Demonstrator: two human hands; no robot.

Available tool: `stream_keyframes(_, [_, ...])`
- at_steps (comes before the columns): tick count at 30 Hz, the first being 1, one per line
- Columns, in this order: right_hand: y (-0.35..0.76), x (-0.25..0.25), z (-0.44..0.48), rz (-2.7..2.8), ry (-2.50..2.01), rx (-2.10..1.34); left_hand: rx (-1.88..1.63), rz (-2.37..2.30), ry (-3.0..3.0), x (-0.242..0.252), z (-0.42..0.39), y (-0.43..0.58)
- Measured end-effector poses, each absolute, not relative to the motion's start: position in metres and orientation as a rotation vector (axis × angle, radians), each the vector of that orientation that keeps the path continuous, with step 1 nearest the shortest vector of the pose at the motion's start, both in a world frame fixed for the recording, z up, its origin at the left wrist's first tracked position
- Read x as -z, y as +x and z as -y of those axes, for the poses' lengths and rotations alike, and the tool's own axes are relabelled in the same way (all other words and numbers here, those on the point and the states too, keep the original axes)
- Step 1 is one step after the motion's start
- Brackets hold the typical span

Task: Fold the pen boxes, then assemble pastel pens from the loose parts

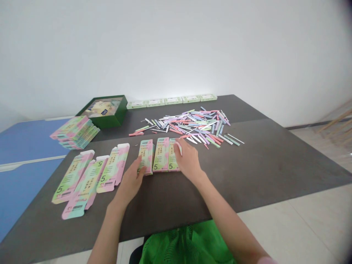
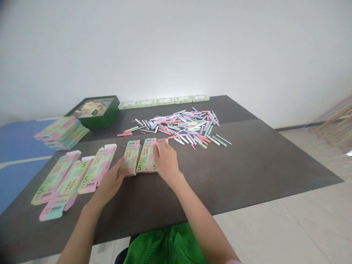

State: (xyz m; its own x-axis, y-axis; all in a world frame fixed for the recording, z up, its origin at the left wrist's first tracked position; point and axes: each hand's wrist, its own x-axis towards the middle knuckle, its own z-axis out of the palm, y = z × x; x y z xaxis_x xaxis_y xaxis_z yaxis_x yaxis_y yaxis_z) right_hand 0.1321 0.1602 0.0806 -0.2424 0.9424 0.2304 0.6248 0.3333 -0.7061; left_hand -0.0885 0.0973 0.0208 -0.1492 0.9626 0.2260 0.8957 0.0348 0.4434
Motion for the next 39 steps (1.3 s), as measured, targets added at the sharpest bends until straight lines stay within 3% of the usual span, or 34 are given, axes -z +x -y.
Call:
stream_keyframes(4, [0.127, -0.055, -0.199, 2.044, -1.499, -0.566, -0.652, -2.107, 2.027, -0.013, -0.115, -0.082])
stream_keyframes(12, [0.082, -0.018, -0.168, 2.175, -1.496, -0.430, -0.613, -2.144, 2.075, -0.004, -0.092, -0.097])
stream_keyframes(19, [0.077, -0.040, -0.158, 2.226, -1.313, -0.302, -0.817, -2.222, 2.126, -0.014, -0.070, -0.099])
stream_keyframes(26, [0.006, -0.085, -0.160, 2.809, -0.477, -0.258, -1.307, -2.669, 1.852, -0.063, 0.022, -0.087])
stream_keyframes(31, [-0.054, -0.088, -0.158, 3.092, -0.276, -0.235, -1.142, -2.994, 1.318, -0.056, 0.081, -0.086])
stream_keyframes(39, [-0.051, -0.087, -0.151, 3.300, -0.224, -0.173, -1.166, -2.854, 1.402, -0.037, 0.081, -0.102])
